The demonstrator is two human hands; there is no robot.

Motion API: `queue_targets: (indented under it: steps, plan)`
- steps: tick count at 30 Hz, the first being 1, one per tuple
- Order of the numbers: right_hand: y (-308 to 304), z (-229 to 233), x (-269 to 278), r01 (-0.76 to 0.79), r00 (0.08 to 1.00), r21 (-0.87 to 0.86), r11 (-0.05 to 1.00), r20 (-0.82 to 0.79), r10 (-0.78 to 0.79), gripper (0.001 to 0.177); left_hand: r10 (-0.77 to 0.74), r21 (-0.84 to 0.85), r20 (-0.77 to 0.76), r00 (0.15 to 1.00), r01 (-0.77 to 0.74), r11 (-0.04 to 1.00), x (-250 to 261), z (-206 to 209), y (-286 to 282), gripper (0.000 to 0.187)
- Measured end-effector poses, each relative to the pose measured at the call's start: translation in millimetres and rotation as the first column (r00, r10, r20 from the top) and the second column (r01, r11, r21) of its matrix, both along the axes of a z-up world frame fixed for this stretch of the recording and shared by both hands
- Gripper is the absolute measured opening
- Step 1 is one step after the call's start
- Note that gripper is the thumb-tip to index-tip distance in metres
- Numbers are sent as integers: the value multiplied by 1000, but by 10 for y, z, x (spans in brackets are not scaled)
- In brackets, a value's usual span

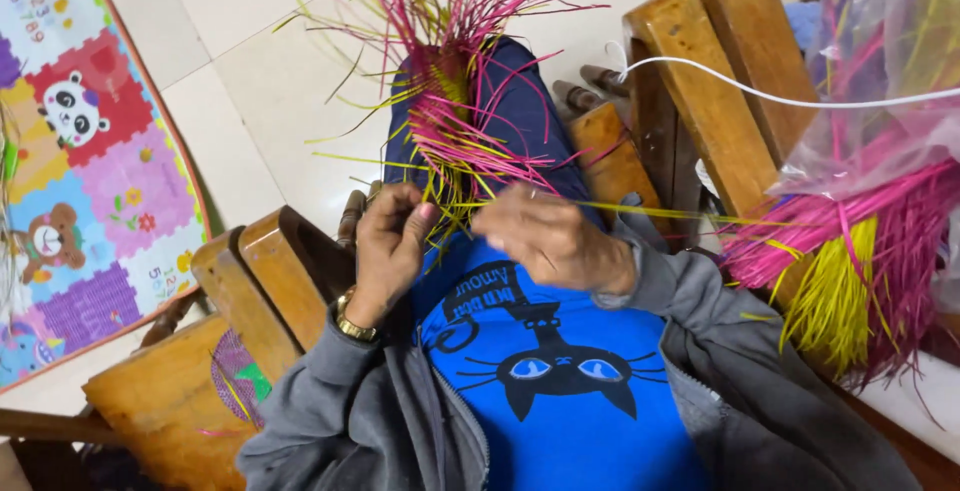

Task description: A person is weaving together colorful plastic strands to create a structured object, likely a basket or decorative item.

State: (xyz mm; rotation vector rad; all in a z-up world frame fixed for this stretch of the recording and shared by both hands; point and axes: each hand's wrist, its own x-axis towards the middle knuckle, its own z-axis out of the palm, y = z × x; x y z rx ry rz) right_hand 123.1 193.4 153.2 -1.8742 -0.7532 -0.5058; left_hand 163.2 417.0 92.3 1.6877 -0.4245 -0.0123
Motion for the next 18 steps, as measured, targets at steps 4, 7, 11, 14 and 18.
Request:
queue_targets:
  steps: [4, 7, 11, 14, 18]
  plan:
    - [139, -563, 256, 137, 991, -219, 966, 41, -131, 21, -16, -49, 34, 999, 18, 999, -163, 328, -84, 5]
    - [233, -690, 223, -120, 945, 100, 988, -294, 145, 18, -2, -29, 128, 992, 5, 1000, -207, 405, -106, 2]
    - [210, -766, 261, -64, 968, -20, 998, -244, 57, 20, 142, 199, 380, 914, -231, 952, -133, 499, -26, 5]
    - [260, -844, 286, 25, 996, -217, 976, -76, -42, 28, 25, 473, 690, 724, -476, 741, -114, 629, -77, 8]
    - [373, -765, 316, 121, 985, -345, 931, 159, -69, 11, -146, 640, 666, 732, -459, 616, -179, 387, -244, 6]
